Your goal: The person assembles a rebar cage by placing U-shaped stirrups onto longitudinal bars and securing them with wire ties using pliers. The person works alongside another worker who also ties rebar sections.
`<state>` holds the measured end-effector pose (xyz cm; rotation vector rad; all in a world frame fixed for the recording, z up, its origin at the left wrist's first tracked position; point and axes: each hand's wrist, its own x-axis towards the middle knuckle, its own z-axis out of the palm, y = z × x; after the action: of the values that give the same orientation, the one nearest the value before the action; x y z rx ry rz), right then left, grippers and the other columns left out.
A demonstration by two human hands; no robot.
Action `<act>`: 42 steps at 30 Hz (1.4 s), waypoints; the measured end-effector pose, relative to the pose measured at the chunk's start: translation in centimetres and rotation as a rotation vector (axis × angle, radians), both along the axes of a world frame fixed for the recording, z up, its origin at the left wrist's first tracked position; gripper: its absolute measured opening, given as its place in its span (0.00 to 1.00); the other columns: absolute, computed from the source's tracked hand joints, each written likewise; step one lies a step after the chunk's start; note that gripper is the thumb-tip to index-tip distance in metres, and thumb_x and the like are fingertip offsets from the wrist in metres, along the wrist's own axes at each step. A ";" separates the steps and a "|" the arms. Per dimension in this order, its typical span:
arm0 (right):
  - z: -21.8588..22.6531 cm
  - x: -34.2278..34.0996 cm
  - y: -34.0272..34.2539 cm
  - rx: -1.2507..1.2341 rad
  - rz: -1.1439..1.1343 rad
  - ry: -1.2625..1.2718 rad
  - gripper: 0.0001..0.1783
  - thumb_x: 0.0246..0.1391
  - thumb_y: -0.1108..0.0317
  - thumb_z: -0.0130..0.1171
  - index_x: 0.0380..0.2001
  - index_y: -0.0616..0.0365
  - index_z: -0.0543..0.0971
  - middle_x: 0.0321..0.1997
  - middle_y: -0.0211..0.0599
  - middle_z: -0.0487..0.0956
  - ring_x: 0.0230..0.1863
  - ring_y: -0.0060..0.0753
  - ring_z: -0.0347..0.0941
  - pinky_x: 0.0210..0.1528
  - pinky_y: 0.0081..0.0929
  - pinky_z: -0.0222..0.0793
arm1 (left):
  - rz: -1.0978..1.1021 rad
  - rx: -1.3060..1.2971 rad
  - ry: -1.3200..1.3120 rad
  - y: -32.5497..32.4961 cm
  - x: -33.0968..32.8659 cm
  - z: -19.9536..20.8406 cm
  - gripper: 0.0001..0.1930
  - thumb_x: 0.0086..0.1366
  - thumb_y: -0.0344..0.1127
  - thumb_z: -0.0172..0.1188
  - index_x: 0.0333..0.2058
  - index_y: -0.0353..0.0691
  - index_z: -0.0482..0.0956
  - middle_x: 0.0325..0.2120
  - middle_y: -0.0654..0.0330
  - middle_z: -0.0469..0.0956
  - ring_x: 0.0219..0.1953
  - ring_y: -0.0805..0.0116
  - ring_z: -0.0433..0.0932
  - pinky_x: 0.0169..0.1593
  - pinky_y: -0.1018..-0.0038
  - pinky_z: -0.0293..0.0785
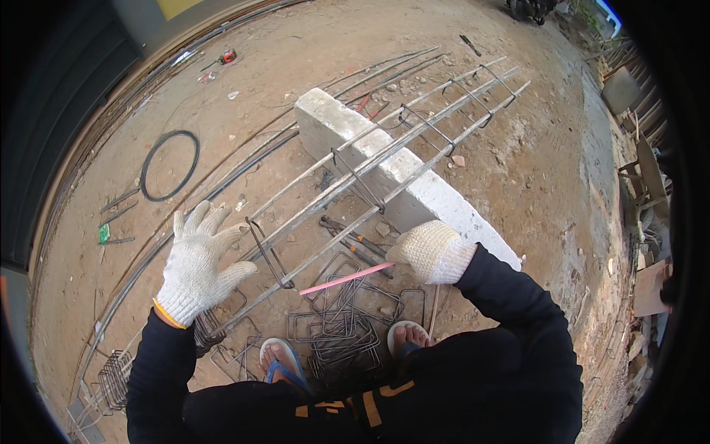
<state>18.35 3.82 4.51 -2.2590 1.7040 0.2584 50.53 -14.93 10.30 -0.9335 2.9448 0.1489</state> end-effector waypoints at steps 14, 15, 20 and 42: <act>5.8 -18.8 9.4 -0.553 -1.025 0.019 0.08 0.53 0.66 0.59 0.35 0.56 0.80 0.31 0.44 0.80 0.36 0.50 0.78 0.40 0.42 0.72 | -0.090 0.181 -0.271 1.7 -2.9 -6.0 0.69 0.39 0.64 0.74 0.69 0.29 0.43 0.67 0.25 0.38 0.70 0.27 0.38 0.70 0.43 0.38; 4.8 -20.3 10.4 -0.478 -1.102 0.081 0.08 0.53 0.66 0.59 0.35 0.55 0.80 0.32 0.44 0.80 0.38 0.50 0.78 0.40 0.42 0.73 | -0.127 0.163 -0.259 1.7 -2.9 -6.1 0.70 0.39 0.64 0.74 0.69 0.29 0.41 0.67 0.24 0.37 0.70 0.27 0.36 0.70 0.42 0.37; -3.2 -25.1 12.8 -0.050 -1.180 0.018 0.11 0.51 0.67 0.60 0.38 0.53 0.82 0.35 0.46 0.82 0.42 0.48 0.79 0.43 0.42 0.74 | -0.121 0.139 -0.212 1.7 -3.1 -7.3 0.71 0.40 0.67 0.72 0.70 0.35 0.36 0.68 0.25 0.33 0.70 0.25 0.34 0.68 0.37 0.35; -16.5 -2.5 18.7 0.627 -1.007 -0.251 0.31 0.57 0.40 0.53 0.42 0.60 0.83 0.42 0.52 0.82 0.46 0.52 0.79 0.48 0.45 0.74 | -0.163 0.207 -0.316 0.4 -2.3 -7.2 0.64 0.52 0.64 0.65 0.69 0.25 0.35 0.69 0.28 0.30 0.72 0.31 0.28 0.71 0.46 0.28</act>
<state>15.82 22.54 -11.99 -0.8149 2.0001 0.2084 48.24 -14.57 3.11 -0.6213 2.6372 0.2657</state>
